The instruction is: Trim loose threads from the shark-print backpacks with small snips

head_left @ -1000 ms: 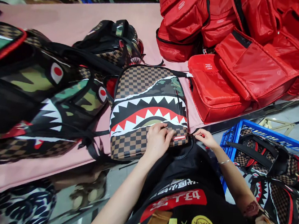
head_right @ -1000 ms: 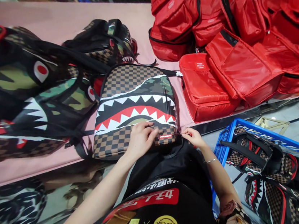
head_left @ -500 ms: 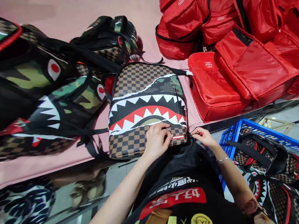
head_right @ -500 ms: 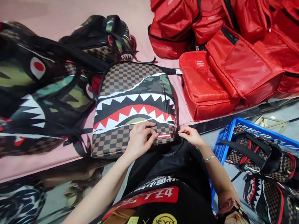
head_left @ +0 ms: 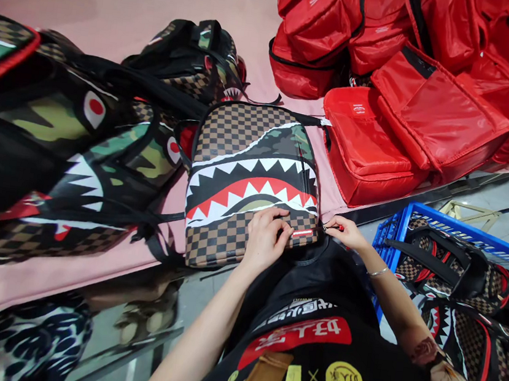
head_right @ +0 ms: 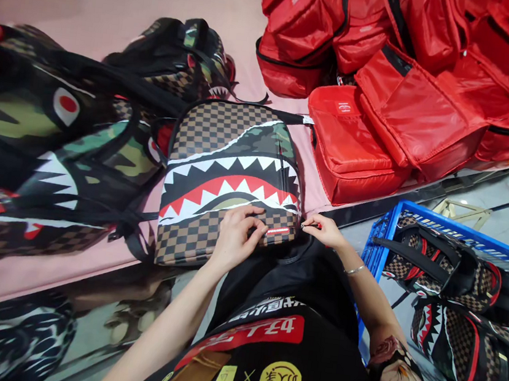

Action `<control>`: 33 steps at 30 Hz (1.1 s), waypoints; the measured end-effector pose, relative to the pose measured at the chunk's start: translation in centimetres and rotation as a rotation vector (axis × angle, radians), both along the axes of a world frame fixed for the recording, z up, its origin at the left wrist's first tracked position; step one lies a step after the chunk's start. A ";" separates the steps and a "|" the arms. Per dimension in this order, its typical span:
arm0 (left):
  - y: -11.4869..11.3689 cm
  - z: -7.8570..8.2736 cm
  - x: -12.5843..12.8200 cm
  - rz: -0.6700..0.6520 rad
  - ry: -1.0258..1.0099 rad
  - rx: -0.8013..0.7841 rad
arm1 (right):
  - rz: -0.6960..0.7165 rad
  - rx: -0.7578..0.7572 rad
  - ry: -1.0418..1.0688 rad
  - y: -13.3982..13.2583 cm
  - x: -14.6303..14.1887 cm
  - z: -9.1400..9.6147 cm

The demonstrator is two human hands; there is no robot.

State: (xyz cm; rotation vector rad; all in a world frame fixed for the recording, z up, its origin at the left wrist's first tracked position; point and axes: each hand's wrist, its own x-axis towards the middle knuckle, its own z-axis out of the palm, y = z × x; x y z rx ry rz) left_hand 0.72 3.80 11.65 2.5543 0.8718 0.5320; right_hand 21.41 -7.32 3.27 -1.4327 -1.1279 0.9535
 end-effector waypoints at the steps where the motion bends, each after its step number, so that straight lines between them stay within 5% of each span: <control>1: 0.0 0.0 0.0 0.002 -0.002 -0.002 | 0.003 0.001 -0.008 0.1 -0.1 0.0; 33: -0.1 0.5 -0.3 0.010 -0.019 -0.048 | 0.058 0.036 -0.013 0.9 -0.2 0.4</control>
